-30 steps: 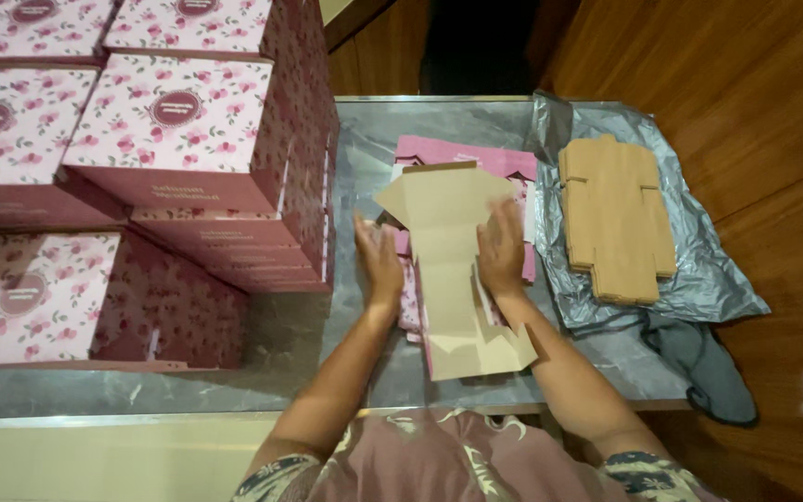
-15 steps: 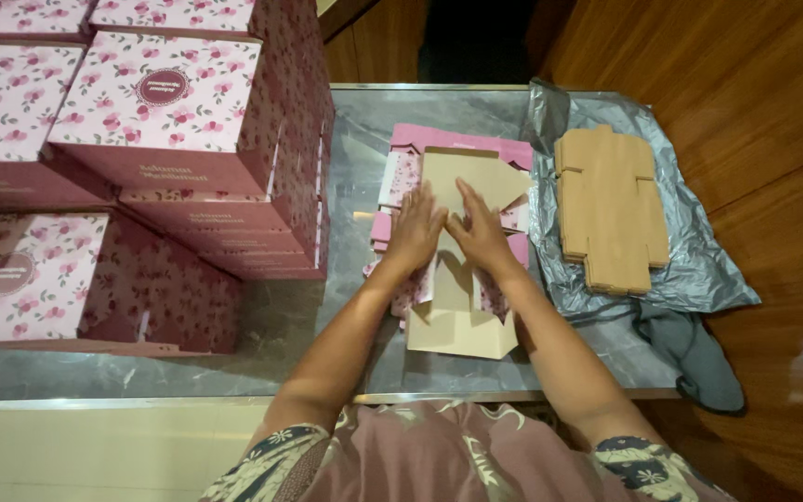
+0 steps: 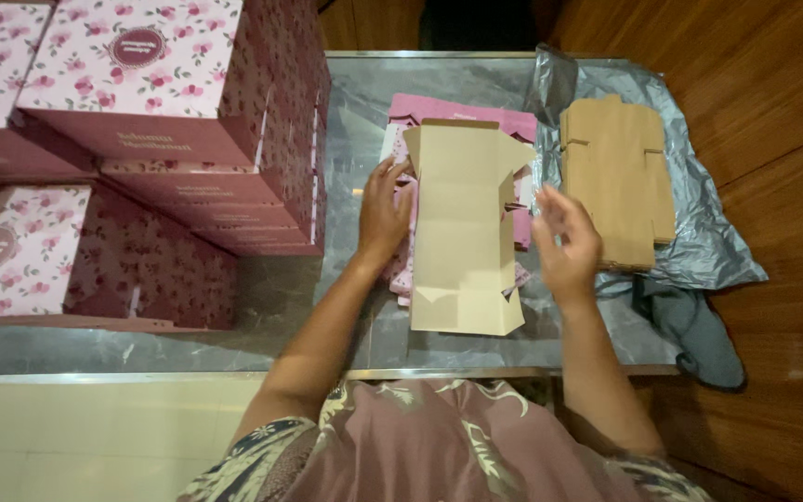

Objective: The person assembles small pink floral-patterned boxes by hand on a glass table. They fold the flat cardboard pieces into shape, tuck the flaps to secure the structure, and stack the finished boxes next to a pile of completed ones.

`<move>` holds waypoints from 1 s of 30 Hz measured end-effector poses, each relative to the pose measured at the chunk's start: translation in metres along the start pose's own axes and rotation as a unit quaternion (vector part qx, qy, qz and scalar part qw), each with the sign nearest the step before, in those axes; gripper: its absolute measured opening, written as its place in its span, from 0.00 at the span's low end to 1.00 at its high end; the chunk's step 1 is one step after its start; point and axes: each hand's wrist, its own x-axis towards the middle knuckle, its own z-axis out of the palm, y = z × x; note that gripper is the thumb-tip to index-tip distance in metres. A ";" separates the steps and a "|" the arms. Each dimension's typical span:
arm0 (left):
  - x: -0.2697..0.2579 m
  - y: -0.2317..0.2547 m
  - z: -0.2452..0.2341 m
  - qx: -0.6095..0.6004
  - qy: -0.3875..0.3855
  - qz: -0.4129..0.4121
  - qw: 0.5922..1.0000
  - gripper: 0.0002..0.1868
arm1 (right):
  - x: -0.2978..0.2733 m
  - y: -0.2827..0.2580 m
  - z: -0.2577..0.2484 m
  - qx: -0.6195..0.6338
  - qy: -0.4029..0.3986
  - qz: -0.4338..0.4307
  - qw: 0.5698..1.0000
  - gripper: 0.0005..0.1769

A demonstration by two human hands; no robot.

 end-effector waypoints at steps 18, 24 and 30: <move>-0.016 0.041 -0.030 -0.064 -0.232 0.106 0.965 0.44 | -0.076 -0.066 0.042 -0.367 -0.412 -0.016 0.834 0.31; -0.016 0.037 -0.017 -0.086 -0.123 -0.062 0.987 0.25 | -0.082 -0.024 0.032 -0.311 -0.262 -0.066 0.911 0.11; -0.011 0.040 0.000 -0.154 -0.078 -0.125 0.977 0.16 | -0.078 -0.005 0.023 -0.257 -0.071 -0.090 0.960 0.04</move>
